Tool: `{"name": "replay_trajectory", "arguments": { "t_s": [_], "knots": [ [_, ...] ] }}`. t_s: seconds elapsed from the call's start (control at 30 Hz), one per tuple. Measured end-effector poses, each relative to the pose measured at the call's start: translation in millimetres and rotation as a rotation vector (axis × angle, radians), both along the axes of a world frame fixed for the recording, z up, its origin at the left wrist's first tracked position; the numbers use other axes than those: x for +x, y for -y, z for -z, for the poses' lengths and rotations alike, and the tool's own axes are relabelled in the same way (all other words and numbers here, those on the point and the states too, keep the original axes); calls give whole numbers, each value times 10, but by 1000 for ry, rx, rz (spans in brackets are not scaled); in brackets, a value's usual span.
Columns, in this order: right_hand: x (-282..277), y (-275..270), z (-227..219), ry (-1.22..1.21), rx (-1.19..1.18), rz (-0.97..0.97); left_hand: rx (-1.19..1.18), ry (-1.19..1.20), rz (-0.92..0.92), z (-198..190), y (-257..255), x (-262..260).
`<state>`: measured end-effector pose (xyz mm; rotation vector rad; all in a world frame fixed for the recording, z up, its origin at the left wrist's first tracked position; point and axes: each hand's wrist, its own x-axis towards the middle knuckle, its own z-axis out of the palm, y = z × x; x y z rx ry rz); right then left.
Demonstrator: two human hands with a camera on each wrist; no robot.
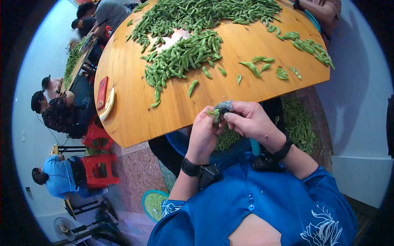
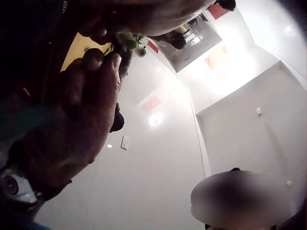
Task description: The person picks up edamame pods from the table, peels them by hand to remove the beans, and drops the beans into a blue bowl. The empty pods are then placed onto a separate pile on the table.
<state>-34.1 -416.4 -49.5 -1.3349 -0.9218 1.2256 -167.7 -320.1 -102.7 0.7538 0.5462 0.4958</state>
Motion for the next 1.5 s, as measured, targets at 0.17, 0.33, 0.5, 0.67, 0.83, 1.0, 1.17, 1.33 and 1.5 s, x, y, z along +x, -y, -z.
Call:
{"name": "replay_trajectory", "arguments": {
  "t_s": [0.17, 0.33, 0.5, 0.67, 0.83, 1.0, 1.17, 1.33, 1.5],
  "knots": [
    [-3, -8, -18, -85, -7, 102, 60, -43, 71, -149, 41, -16],
    [-34, 51, -32, 908, 320, 240, 501, -373, -162, -303, 230, -159],
    [-100, 40, 18, 729, 293, 98, 752, -241, -152, -193, 135, -116],
    [-59, 49, 11, 371, 176, 73, 978, -297, -144, -206, 148, -117],
    [25, 13, 96, 436, 198, 153, 1151, -527, -181, -190, 211, -163],
    [514, -51, 173, 745, 201, 490, 1549, -641, -5, 12, 255, -356],
    [744, -29, 230, 948, 133, 503, 1437, -873, -109, -433, 146, -255],
    [573, -6, 143, 816, 34, 414, 1717, -934, -333, -364, -553, 128],
    [535, -26, 123, 842, 258, 434, 1734, -1093, -242, -233, -682, 192]
  ]
}}
